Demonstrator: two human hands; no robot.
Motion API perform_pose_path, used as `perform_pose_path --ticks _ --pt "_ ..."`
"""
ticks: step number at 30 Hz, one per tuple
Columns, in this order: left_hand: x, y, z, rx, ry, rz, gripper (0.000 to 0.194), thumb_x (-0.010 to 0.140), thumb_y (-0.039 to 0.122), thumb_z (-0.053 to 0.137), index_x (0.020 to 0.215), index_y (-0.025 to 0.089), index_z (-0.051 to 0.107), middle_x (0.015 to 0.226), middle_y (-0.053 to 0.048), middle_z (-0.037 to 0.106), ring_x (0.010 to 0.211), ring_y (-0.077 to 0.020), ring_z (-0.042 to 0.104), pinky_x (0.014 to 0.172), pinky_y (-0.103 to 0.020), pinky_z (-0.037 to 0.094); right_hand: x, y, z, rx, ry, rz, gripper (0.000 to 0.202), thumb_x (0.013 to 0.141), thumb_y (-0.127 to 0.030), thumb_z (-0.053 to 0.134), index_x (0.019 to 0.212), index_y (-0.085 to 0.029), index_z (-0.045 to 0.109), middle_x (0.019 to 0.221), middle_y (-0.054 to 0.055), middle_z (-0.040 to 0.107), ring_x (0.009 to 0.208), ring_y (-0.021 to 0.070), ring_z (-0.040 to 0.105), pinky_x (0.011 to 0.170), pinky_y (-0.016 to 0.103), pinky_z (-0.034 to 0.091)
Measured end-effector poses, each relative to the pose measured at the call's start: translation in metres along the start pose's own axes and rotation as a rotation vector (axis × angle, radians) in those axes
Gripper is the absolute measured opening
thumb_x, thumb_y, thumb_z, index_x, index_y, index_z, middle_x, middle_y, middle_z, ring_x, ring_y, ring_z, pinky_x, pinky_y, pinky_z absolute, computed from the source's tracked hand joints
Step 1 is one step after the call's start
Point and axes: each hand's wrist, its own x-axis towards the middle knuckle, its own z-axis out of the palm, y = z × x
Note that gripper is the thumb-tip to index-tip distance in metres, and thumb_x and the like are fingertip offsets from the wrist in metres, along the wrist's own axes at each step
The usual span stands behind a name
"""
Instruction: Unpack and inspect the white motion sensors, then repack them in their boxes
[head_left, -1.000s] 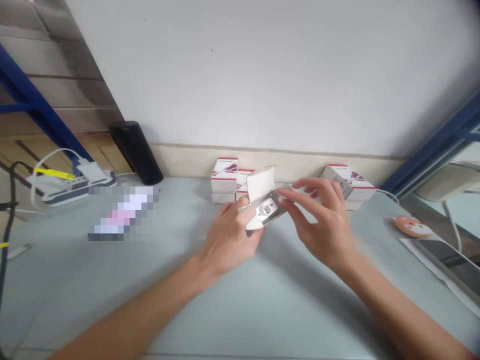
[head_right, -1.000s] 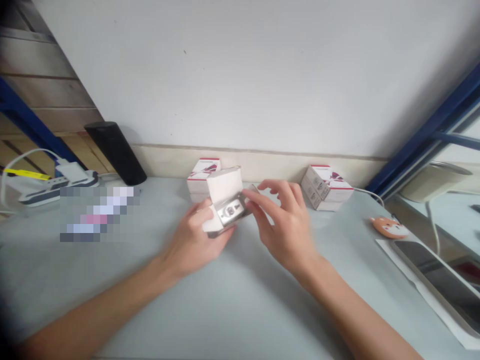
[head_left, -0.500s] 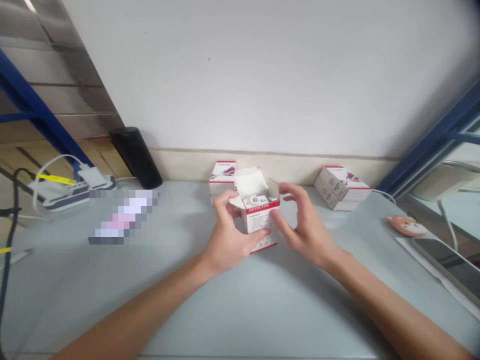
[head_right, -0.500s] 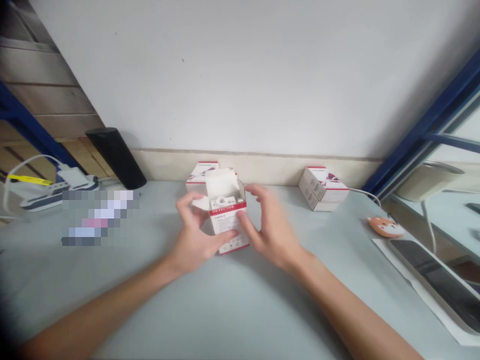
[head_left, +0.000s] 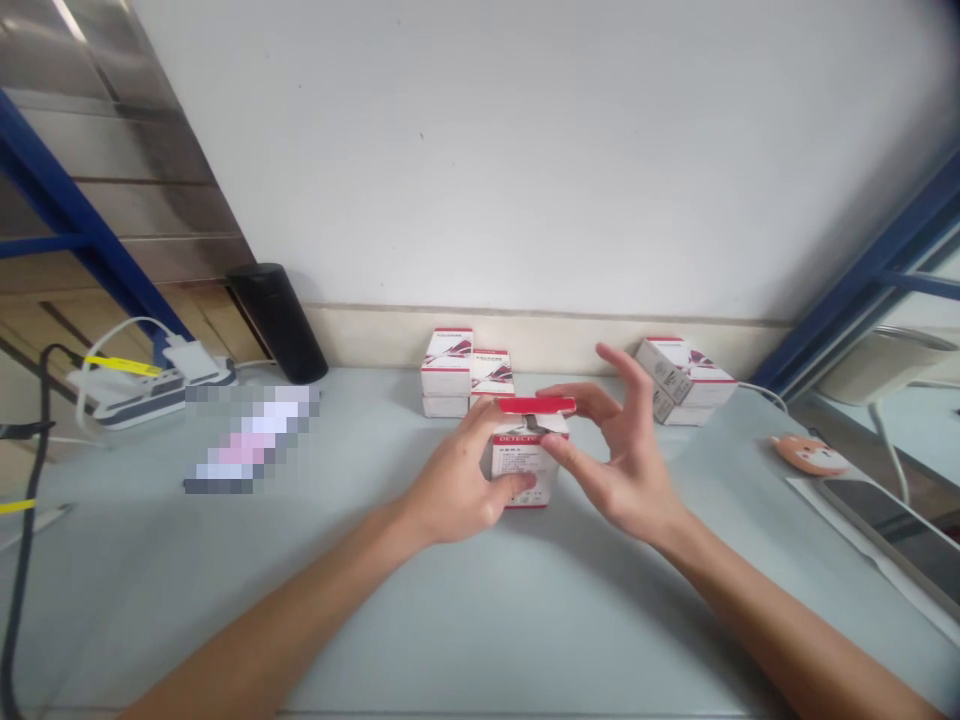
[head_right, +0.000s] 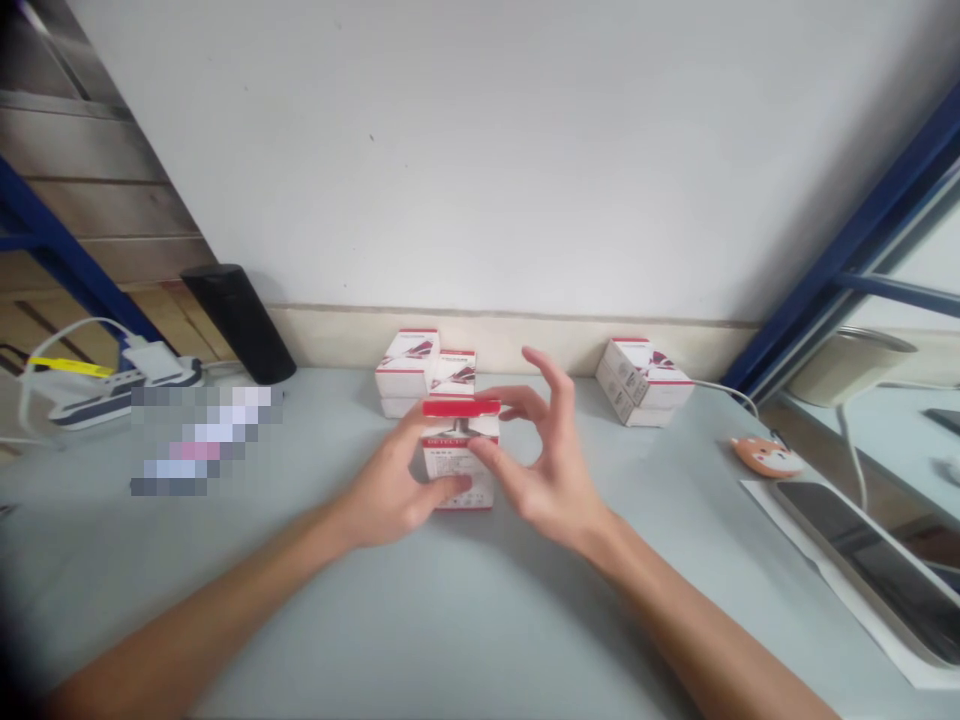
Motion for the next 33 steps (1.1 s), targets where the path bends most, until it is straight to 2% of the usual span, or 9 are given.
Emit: perform_pose_path --ticks 2,4,6,9,12,19,23,29,33 --pt "0.000 0.001 0.001 -0.007 0.007 0.005 0.063 0.086 0.007 0.074 0.141 0.033 0.055 0.143 -0.007 0.061 0.139 -0.0291 0.058 0.117 -0.051 0.052 0.001 -0.002 -0.001 -0.054 -0.061 -0.041 0.058 0.101 -0.033 0.066 0.154 -0.032 0.041 0.125 0.011 0.071 0.115 0.0273 0.070 0.101 0.051 0.058" --pt "-0.002 -0.001 0.003 0.021 0.000 0.021 0.063 0.087 0.008 0.074 0.141 0.033 0.054 0.143 -0.008 0.058 0.139 -0.0289 0.057 0.118 -0.051 0.051 0.002 -0.003 -0.003 -0.083 -0.103 -0.084 0.036 0.102 -0.034 0.065 0.137 -0.029 0.061 0.125 0.011 0.070 0.114 0.0271 0.069 0.100 0.048 0.058" --pt "-0.006 -0.006 0.007 0.074 0.009 0.085 0.069 0.088 0.009 0.074 0.146 0.035 0.047 0.149 -0.010 0.049 0.140 -0.0303 0.056 0.115 -0.053 0.053 0.003 -0.003 -0.005 -0.043 -0.070 -0.050 0.023 0.103 -0.034 0.064 0.125 -0.028 0.069 0.121 0.009 0.072 0.110 0.0247 0.069 0.096 0.042 0.059" --pt "-0.011 -0.016 0.013 0.098 0.078 0.211 0.088 0.089 0.009 0.073 0.156 0.044 0.027 0.158 -0.013 0.031 0.141 -0.0327 0.054 0.108 -0.056 0.058 0.005 -0.002 -0.007 0.099 0.013 0.113 0.020 0.104 -0.035 0.063 0.121 -0.030 0.071 0.117 0.006 0.073 0.102 0.0208 0.071 0.085 0.034 0.061" --pt "-0.011 -0.022 0.016 0.056 0.124 0.239 0.100 0.089 0.008 0.074 0.160 0.047 0.016 0.156 -0.013 0.029 0.141 -0.0324 0.054 0.107 -0.056 0.058 0.005 0.002 -0.010 0.185 -0.042 0.161 0.015 0.101 -0.035 0.069 0.115 -0.031 0.075 0.119 0.005 0.071 0.109 0.0219 0.069 0.092 0.036 0.058" --pt "-0.006 -0.023 0.013 -0.032 0.086 0.177 0.083 0.087 0.005 0.075 0.150 0.038 0.033 0.148 -0.010 0.046 0.142 -0.0296 0.053 0.115 -0.052 0.051 0.004 0.009 -0.015 0.142 -0.186 0.077 0.018 0.101 -0.031 0.068 0.117 -0.032 0.075 0.129 0.007 0.064 0.125 0.0255 0.061 0.111 0.046 0.047" --pt "-0.006 -0.025 0.015 -0.049 0.105 0.202 0.082 0.087 0.005 0.075 0.150 0.038 0.034 0.149 -0.010 0.047 0.141 -0.0278 0.055 0.114 -0.048 0.052 0.006 0.005 -0.011 0.079 -0.110 0.025 0.010 0.100 -0.027 0.069 0.108 -0.029 0.075 0.120 0.007 0.066 0.116 0.0230 0.063 0.106 0.043 0.049" --pt "-0.004 -0.023 0.013 -0.022 0.056 0.196 0.083 0.088 0.010 0.078 0.152 0.040 0.036 0.146 -0.010 0.048 0.137 -0.0303 0.057 0.113 -0.055 0.052 0.005 0.005 -0.003 0.235 -0.034 0.167 0.006 0.099 -0.030 0.069 0.096 -0.027 0.073 0.114 0.005 0.064 0.107 0.0206 0.065 0.094 0.038 0.054" --pt "-0.003 -0.026 0.011 -0.056 0.068 0.250 0.076 0.087 0.008 0.077 0.146 0.038 0.038 0.143 -0.009 0.050 0.138 -0.0286 0.056 0.114 -0.053 0.051 0.003 0.006 -0.004 0.128 -0.085 0.085 0.006 0.100 -0.030 0.068 0.099 -0.027 0.074 0.117 0.006 0.062 0.113 0.0227 0.064 0.104 0.044 0.052"
